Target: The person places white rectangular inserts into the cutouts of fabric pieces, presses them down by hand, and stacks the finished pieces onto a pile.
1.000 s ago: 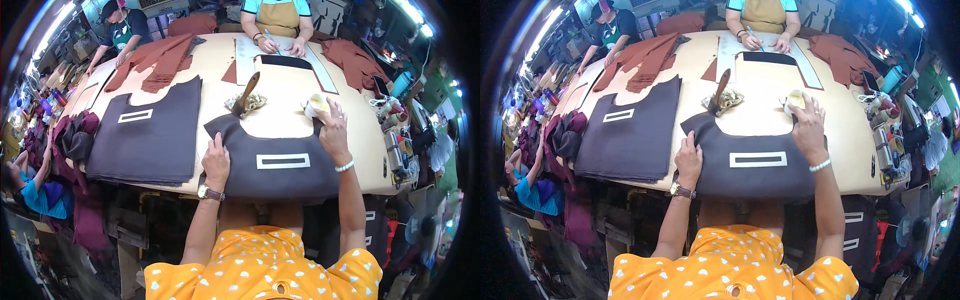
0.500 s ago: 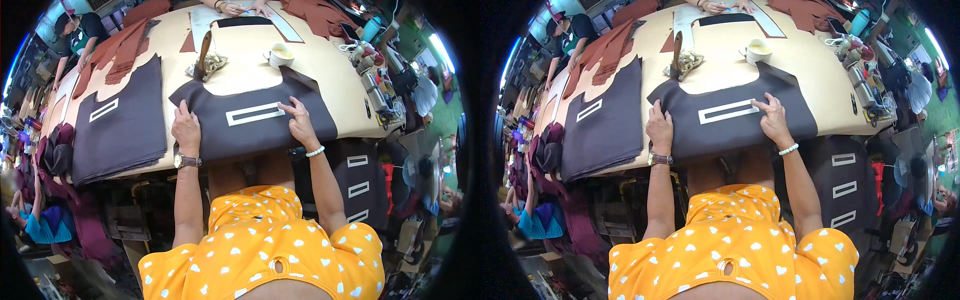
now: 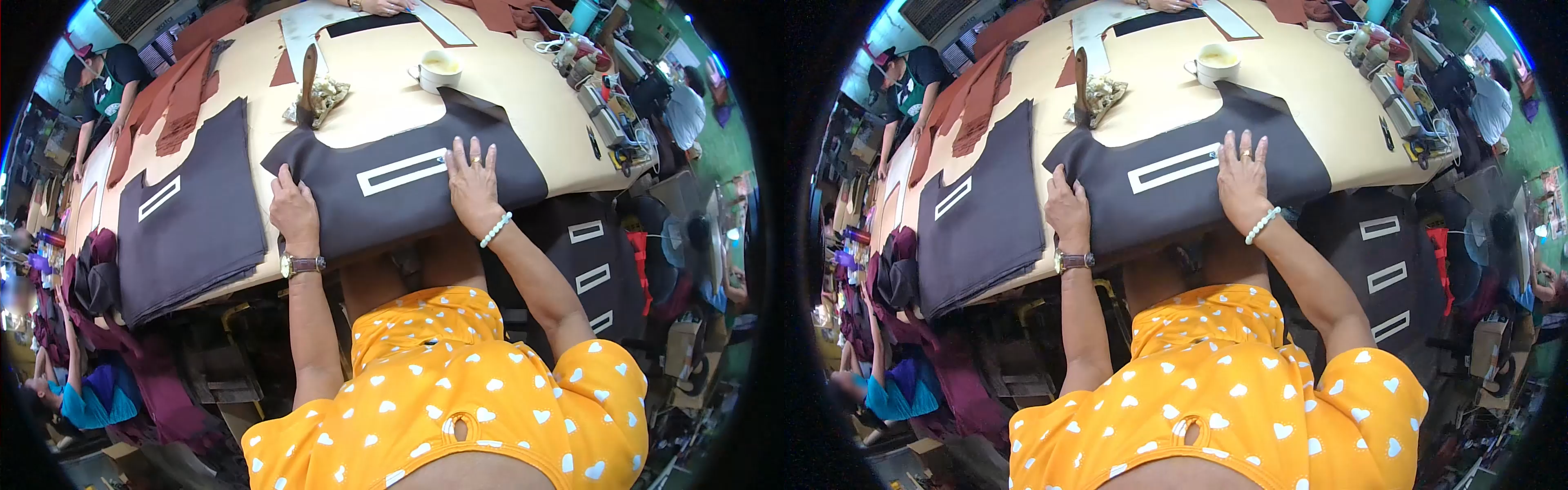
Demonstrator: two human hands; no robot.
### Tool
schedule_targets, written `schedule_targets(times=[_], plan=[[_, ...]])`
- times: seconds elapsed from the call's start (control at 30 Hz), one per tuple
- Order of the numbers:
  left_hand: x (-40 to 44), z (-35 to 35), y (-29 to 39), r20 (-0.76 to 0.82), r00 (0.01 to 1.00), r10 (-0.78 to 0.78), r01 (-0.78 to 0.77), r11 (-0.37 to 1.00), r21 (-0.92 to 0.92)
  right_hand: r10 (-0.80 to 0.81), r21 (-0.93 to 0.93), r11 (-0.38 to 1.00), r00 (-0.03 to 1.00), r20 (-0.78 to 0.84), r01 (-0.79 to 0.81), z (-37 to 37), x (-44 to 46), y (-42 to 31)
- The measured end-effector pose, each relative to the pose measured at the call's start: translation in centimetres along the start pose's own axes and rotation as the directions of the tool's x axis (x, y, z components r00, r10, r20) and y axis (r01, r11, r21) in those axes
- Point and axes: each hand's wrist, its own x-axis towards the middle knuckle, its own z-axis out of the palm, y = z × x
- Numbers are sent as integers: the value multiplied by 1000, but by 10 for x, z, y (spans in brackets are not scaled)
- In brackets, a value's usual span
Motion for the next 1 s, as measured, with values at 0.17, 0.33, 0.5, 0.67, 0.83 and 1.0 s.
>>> schedule_targets(times=[0.17, 0.33, 0.5, 0.67, 0.83, 1.0], plan=[[0, 2, -1, -17, 1000, 10, -10, 1000, -16, 4, -72, 997, 1000, 24, -2, -4, 3, 1], [1, 1, -2, -13, 1000, 5, -5, 1000, -11, 8, -119, 993, 996, 90, 3, 6, 22, 12], [1, 1, -2, -24, 1000, 12, -12, 999, -30, -60, -164, 983, 989, 133, 82, 0, 16, 16], [0, -1, -1, -21, 1000, 6, -7, 999, -36, -102, -141, 983, 989, 111, 117, -2, 12, 3], [1, -2, -1, -23, 1000, -3, 1, 999, -52, -123, -137, 981, 987, 105, 137, -14, 10, -20], [0, -3, 0, 46, 996, -71, 74, 994, -81, -166, -158, 973, 985, 42, 171, -17, 10, -41]])
